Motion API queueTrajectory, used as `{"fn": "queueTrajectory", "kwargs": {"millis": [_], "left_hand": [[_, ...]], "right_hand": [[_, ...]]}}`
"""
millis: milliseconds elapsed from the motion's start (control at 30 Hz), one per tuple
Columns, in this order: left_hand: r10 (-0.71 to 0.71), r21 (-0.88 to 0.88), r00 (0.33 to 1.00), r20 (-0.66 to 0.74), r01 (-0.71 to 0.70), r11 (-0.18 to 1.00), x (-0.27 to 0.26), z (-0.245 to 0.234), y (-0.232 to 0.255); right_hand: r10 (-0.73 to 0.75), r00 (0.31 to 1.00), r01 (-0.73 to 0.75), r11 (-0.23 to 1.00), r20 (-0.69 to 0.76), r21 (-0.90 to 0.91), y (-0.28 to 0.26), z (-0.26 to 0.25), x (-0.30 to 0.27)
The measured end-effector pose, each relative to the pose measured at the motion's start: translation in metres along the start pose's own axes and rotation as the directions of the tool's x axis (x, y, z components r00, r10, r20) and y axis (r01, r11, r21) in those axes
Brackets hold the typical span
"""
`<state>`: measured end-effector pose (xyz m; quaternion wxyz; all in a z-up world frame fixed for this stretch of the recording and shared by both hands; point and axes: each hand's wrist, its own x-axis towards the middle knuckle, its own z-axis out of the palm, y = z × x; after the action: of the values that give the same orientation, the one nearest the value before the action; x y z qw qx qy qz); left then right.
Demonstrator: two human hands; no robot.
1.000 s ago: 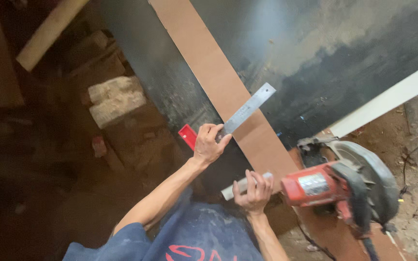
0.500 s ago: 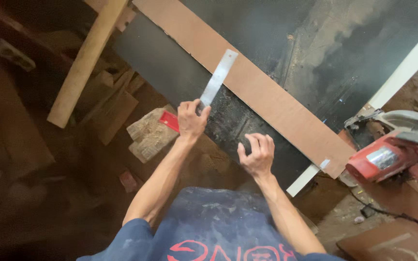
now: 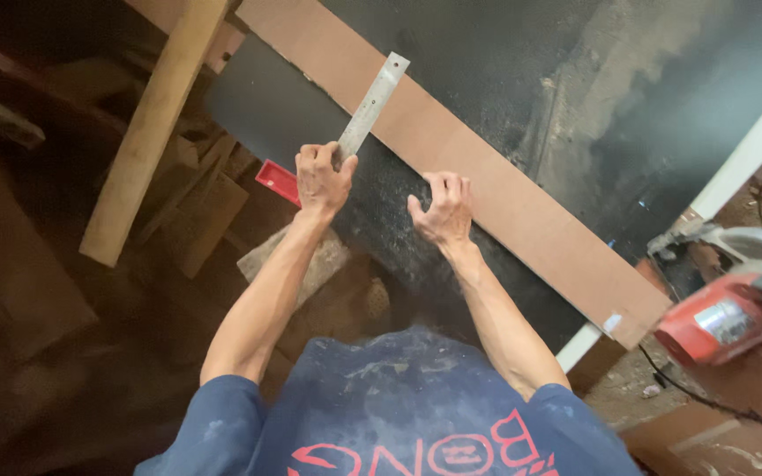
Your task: The person uses a circular saw to cut a long wooden plank on a workbench. They repeatedly measure and mark the plank with a metal ruler and a red square, then reposition the saw to make cuts along the marked lines.
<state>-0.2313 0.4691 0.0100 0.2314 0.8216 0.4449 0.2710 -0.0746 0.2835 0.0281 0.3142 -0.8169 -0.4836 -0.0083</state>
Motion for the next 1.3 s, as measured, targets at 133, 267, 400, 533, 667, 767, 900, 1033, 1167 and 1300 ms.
{"fn": "queueTrajectory", "kwargs": {"millis": [133,267,400,533,667,767,900,1033,1167,1300], "left_hand": [[0.015,0.047,0.999,0.046,-0.018,0.999,0.062,0.023,-0.017],[0.033,0.075,0.998,0.05,-0.037,0.996,0.116,0.046,-0.034],[0.047,0.08,0.998,0.051,-0.051,0.996,0.139,0.059,-0.044],[0.061,0.057,0.996,0.066,-0.065,0.996,0.157,0.061,-0.048],[0.061,0.07,0.995,0.074,-0.067,0.995,0.168,0.057,-0.055],[0.046,0.09,0.992,0.116,-0.057,0.994,0.18,0.059,-0.06],[0.038,0.075,0.993,0.115,-0.047,0.996,0.187,0.059,-0.062],[0.033,0.062,0.993,0.111,-0.04,0.997,0.191,0.059,-0.062],[0.009,0.027,0.994,0.109,-0.012,1.0,0.191,0.057,-0.064],[-0.002,0.021,0.994,0.109,0.0,1.0,0.191,0.057,-0.066]], "right_hand": [[0.018,1.0,-0.018,1.0,0.006,-0.021,0.011,0.032,0.062],[0.024,0.995,-0.018,0.998,0.102,-0.059,0.014,0.063,0.113],[-0.016,0.995,0.025,0.996,0.096,-0.091,0.009,0.091,0.14],[0.017,0.992,-0.005,0.995,0.126,-0.096,0.003,0.106,0.158],[0.044,0.986,-0.025,0.993,0.161,-0.117,0.002,0.11,0.16],[0.039,0.984,-0.017,0.992,0.174,-0.126,0.006,0.111,0.165],[0.045,0.981,-0.016,0.988,0.19,-0.151,0.004,0.112,0.167],[0.034,0.983,-0.003,0.985,0.181,-0.17,0.001,0.114,0.17],[0.031,0.979,0.008,0.981,0.2,-0.194,0.0,0.117,0.169],[-0.001,0.979,0.046,0.976,0.206,-0.211,-0.001,0.119,0.168]]}}
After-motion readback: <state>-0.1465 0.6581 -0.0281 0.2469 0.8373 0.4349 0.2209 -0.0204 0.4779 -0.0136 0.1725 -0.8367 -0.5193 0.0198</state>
